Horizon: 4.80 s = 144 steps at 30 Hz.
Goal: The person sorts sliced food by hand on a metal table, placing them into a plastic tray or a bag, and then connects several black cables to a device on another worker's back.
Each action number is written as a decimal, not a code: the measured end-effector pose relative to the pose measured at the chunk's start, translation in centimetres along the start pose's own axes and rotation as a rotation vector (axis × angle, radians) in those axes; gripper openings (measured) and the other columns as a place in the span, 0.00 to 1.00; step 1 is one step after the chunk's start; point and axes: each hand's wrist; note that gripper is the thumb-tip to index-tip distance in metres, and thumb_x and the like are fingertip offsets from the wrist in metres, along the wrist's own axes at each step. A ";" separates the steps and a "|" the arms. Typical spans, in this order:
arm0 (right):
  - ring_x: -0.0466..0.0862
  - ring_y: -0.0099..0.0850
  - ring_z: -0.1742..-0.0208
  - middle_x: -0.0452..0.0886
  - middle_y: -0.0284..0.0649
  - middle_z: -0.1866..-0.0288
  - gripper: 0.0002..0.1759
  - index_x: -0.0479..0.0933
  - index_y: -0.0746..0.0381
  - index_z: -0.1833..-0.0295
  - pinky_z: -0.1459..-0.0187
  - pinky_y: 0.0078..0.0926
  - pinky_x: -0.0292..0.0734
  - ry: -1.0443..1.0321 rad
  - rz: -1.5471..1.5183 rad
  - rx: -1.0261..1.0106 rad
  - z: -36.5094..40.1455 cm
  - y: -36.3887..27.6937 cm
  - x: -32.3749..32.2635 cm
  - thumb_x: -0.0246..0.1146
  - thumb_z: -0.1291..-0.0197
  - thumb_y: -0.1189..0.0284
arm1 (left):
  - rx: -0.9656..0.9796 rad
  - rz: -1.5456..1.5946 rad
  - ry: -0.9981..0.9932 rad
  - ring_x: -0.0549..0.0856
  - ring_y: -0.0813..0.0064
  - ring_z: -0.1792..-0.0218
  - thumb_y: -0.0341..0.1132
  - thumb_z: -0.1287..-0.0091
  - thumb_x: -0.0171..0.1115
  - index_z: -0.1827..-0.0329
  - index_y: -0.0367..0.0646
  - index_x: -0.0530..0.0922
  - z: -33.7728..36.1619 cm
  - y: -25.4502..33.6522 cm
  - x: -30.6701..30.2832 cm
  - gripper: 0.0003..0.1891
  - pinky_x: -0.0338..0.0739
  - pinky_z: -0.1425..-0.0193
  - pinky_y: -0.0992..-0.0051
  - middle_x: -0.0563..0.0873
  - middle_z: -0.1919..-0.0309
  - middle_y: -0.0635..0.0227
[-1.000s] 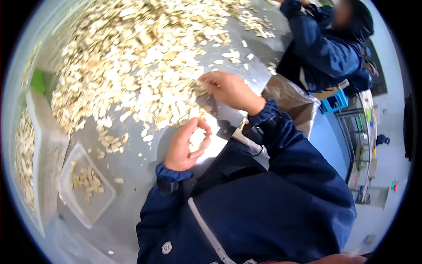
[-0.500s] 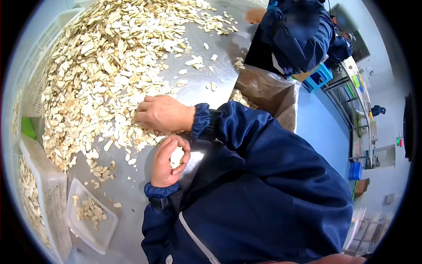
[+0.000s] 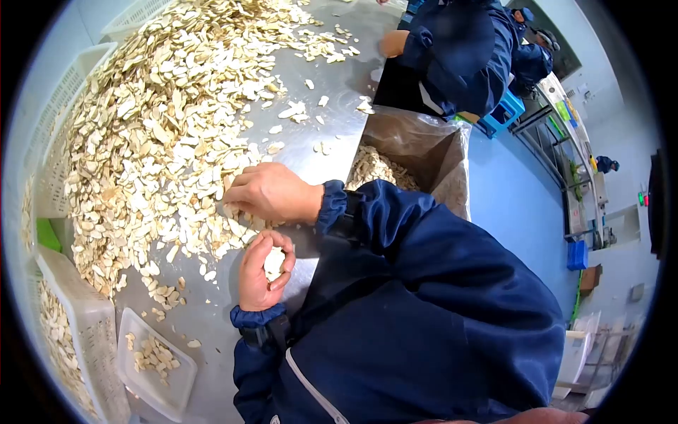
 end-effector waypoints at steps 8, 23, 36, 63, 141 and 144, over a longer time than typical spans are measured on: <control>0.89 0.44 0.57 0.87 0.40 0.62 0.21 0.84 0.57 0.44 0.59 0.43 0.83 -0.053 0.030 0.059 2.1 -0.2 -0.8 0.69 0.46 0.73 | -0.003 -0.026 -0.011 0.80 0.74 0.70 0.37 0.19 0.54 0.52 0.39 0.75 -0.1 -0.3 -0.3 0.10 0.62 0.84 0.85 0.81 0.58 0.59; 0.88 0.45 0.51 0.88 0.41 0.55 0.26 0.84 0.57 0.40 0.51 0.42 0.84 -0.124 0.062 0.068 3.6 -1.6 -2.3 0.69 0.48 0.74 | -0.022 -0.094 -0.013 0.79 0.76 0.69 0.39 0.19 0.56 0.51 0.41 0.77 0.0 -1.0 -0.2 0.10 0.64 0.84 0.86 0.81 0.57 0.61; 0.87 0.46 0.55 0.87 0.40 0.60 0.09 0.87 0.55 0.53 0.55 0.44 0.83 -0.042 -0.008 0.212 3.5 -1.0 -2.4 0.67 0.34 0.65 | -0.051 -0.041 -0.012 0.80 0.77 0.70 0.37 0.20 0.53 0.50 0.41 0.74 -0.1 -0.5 -0.1 0.08 0.63 0.84 0.86 0.81 0.59 0.62; 0.88 0.25 0.59 0.91 0.44 0.57 0.16 0.84 0.62 0.37 0.54 0.28 0.83 -0.108 -0.328 0.525 3.6 1.3 -3.6 0.65 0.28 0.73 | -0.052 0.026 -0.025 0.80 0.80 0.70 0.37 0.19 0.53 0.50 0.39 0.76 0.2 -0.2 -0.4 0.10 0.62 0.84 0.87 0.80 0.57 0.63; 0.89 0.43 0.56 0.88 0.45 0.56 0.12 0.83 0.62 0.48 0.54 0.36 0.83 -0.129 -0.384 0.461 3.8 -1.2 -5.0 0.64 0.25 0.65 | -0.073 0.119 0.038 0.80 0.76 0.72 0.53 0.14 0.46 0.52 0.40 0.76 -0.3 -0.5 -0.5 0.23 0.62 0.87 0.86 0.82 0.61 0.61; 0.89 0.40 0.56 0.88 0.44 0.56 0.14 0.84 0.61 0.45 0.53 0.34 0.82 -0.250 -0.664 0.335 4.7 -2.9 -6.2 0.64 0.24 0.63 | -0.074 0.153 0.054 0.82 0.73 0.71 0.58 0.15 0.42 0.47 0.41 0.77 -0.5 -0.8 -1.0 0.27 0.62 0.89 0.85 0.84 0.60 0.59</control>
Point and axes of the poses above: each hand's wrist, its own z-axis away from the middle knuckle, its own x-axis out of the palm, y = z × x
